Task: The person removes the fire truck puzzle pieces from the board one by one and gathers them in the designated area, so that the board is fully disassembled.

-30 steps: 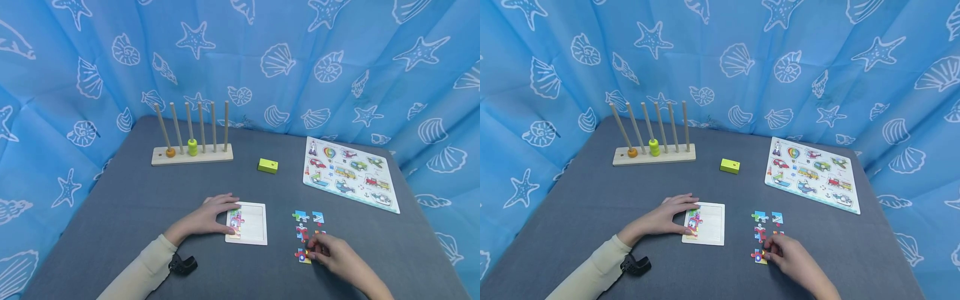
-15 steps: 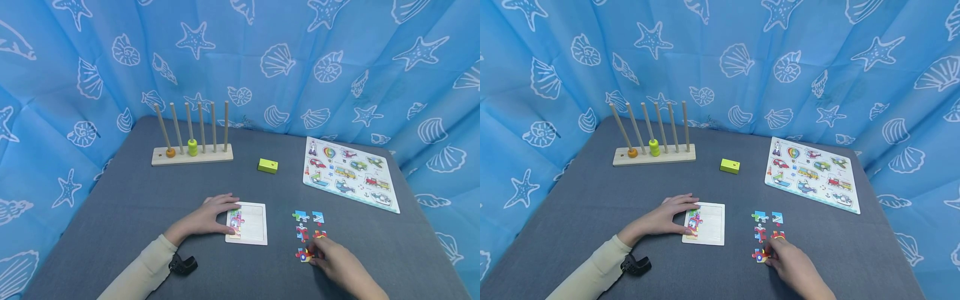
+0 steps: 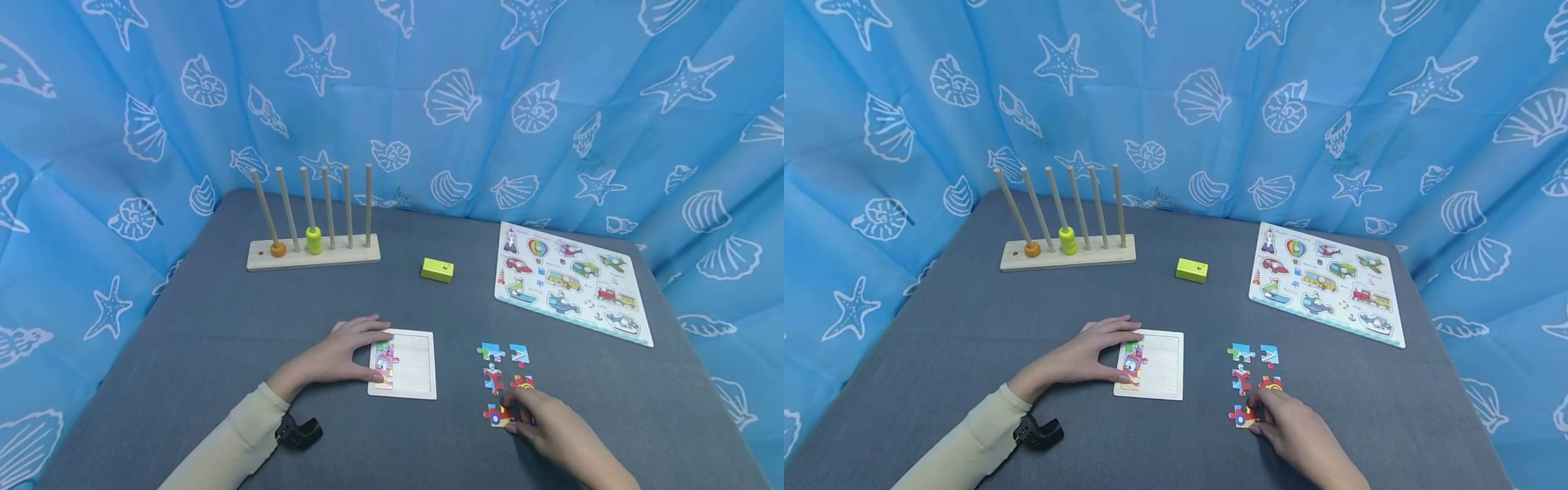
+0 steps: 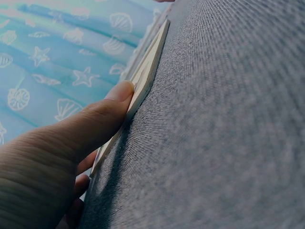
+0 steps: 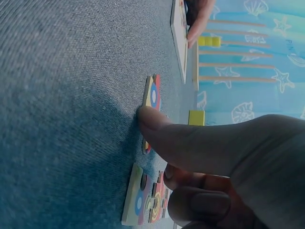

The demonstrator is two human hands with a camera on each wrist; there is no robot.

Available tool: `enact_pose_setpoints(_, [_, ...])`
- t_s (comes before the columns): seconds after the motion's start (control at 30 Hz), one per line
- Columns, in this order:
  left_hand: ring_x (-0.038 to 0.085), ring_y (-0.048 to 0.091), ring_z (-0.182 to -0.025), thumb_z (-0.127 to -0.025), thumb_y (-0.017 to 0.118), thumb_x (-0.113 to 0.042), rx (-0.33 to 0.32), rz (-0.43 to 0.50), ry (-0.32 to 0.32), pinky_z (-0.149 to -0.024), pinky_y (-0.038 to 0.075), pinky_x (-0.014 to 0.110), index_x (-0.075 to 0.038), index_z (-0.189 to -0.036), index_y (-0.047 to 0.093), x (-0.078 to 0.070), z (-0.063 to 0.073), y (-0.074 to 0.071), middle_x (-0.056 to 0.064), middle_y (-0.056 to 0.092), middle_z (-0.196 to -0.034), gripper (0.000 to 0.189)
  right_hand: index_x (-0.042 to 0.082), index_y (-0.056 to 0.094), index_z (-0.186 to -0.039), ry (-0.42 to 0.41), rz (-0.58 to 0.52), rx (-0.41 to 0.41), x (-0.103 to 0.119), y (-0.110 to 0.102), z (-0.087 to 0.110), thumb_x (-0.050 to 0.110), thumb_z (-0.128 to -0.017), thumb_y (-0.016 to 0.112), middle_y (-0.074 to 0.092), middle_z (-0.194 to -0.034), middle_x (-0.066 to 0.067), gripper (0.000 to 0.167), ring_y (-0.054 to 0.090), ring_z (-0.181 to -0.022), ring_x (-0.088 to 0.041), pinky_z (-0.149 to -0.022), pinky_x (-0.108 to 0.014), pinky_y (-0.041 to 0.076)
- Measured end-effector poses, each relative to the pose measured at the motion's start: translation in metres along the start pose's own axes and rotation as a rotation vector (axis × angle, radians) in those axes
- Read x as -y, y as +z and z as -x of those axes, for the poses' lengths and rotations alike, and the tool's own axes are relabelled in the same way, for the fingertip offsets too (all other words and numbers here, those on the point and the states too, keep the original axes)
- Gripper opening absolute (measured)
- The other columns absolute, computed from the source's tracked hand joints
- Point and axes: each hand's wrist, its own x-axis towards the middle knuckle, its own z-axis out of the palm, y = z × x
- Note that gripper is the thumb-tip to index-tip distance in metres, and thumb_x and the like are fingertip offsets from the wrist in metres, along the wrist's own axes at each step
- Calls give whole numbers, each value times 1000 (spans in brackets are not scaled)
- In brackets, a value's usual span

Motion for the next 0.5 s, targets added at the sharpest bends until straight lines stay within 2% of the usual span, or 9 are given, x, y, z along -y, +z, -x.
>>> enact_pose_setpoints(0.27, [17, 21, -145, -79, 70, -55, 1, -4, -3, -110, 21, 52, -26, -142, 48, 0, 0, 0, -8, 35, -153, 73, 21, 60, -97, 57, -17, 33, 4, -2, 1, 21, -78, 78, 45, -70, 12, 26, 40, -61, 1, -55, -21, 34])
enact_pose_setpoints(0.4, [17, 21, -145, -79, 71, -55, -1, 2, -7, -110, 21, 52, -26, -142, 48, -1, 0, 0, -7, 36, -153, 73, 19, 59, -99, 5, 2, -2, 11, -6, 1, 23, -79, 78, 42, -67, 13, 27, 37, -58, 2, -53, -20, 32])
enact_pose_setpoints(0.5, [17, 21, -145, -79, 71, -55, 1, 8, -10, -109, 21, 52, -26, -142, 47, -2, 0, 0, -7, 36, -152, 74, 17, 60, -101, -74, 19, -47, 21, -10, -3, 23, -80, 77, 41, -66, 15, 28, 36, -56, 4, -52, -19, 32])
